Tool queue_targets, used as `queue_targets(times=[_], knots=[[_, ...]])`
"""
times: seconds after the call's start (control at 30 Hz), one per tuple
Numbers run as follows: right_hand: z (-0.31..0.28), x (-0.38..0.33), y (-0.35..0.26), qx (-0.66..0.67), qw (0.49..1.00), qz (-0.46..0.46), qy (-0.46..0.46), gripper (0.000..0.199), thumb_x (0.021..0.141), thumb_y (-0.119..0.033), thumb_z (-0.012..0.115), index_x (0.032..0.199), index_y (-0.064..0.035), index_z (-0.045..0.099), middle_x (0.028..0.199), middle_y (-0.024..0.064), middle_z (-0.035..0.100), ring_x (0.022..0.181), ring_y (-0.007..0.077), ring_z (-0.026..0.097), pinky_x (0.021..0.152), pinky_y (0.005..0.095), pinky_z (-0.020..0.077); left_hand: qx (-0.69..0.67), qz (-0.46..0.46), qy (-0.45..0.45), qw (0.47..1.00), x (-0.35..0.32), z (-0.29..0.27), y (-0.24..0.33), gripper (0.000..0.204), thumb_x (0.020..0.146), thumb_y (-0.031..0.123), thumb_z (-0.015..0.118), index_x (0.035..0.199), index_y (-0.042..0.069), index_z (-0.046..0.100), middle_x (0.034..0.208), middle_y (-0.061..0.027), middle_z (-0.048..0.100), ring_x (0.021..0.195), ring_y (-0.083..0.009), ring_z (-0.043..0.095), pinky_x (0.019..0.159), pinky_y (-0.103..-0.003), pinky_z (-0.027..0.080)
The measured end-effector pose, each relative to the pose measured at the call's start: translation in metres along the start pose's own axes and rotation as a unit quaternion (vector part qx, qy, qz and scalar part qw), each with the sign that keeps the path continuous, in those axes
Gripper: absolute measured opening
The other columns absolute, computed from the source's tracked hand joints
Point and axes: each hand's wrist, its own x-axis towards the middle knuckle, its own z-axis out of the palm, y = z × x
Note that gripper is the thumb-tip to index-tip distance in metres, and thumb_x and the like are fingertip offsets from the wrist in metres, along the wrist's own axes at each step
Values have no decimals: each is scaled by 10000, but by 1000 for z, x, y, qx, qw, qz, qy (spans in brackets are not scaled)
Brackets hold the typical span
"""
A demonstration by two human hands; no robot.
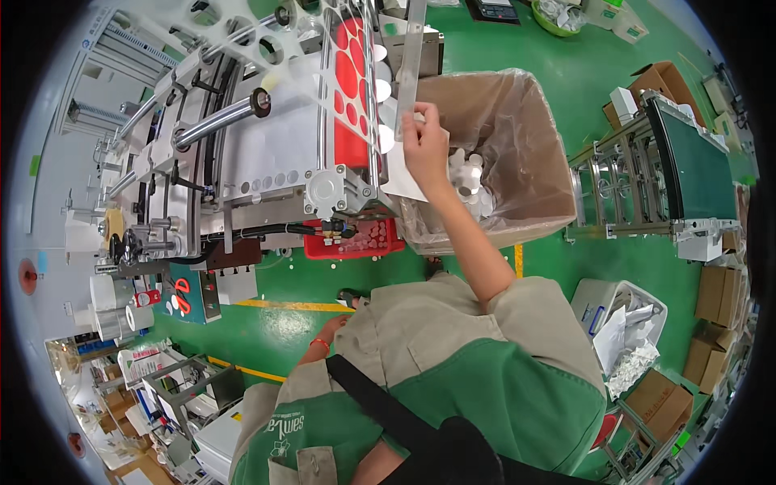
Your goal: The operator is running a punching machine to create plastic disks, using scissors to trim the plastic sheet and clearing away scrap material.
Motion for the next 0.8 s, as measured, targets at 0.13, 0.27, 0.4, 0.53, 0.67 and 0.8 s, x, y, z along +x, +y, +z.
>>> queue_targets(times=[0.13,0.27,0.4,0.53,0.67,0.8], knots=[[17,-22,47,-128,985,-3,-114,180,878,-213,513,951,-52,475,561,114,572,510,264,553,503,368,390,7,4,-6,1000,1,-6,3,392,810,197,468,1172,68,546,1111,-180,584,1028,-311,554,894,-378,423],[7,-13,21,-67,995,13,-70,180,872,-207,502,967,-58,464,619,126,614,589,340,586,533,432,410,-1,3,8,1000,0,-1,-5,396,807,202,471,1172,66,546,1115,-181,582,1034,-316,551,899,-380,420],[-5,-1,-10,17,999,31,-15,192,883,-207,492,994,-58,446,599,117,604,555,328,579,517,418,401,1,2,11,1000,0,-2,-5,400,805,207,474,1172,64,545,1119,-183,580,1039,-320,548,904,-382,417],[17,-24,43,-98,990,26,-98,206,868,-220,510,996,-68,452,592,104,603,547,309,575,521,405,404,0,11,9,1000,1,-1,-1,404,802,212,476,1171,62,544,1123,-184,578,1044,-324,545,909,-383,414],[15,-24,26,-67,991,48,-107,179,855,-208,523,954,-67,473,566,124,579,545,320,566,520,410,400,-19,9,28,999,-7,6,-1,409,799,217,479,1171,60,544,1127,-185,575,1049,-328,542,914,-385,411],[8,-2,-2,19,1000,-12,-7,167,888,-196,501,985,-64,474,534,96,538,458,187,490,472,340,357,-31,9,60,998,-26,-5,19,413,796,222,482,1170,58,543,1131,-186,573,1055,-332,540,919,-386,409]])
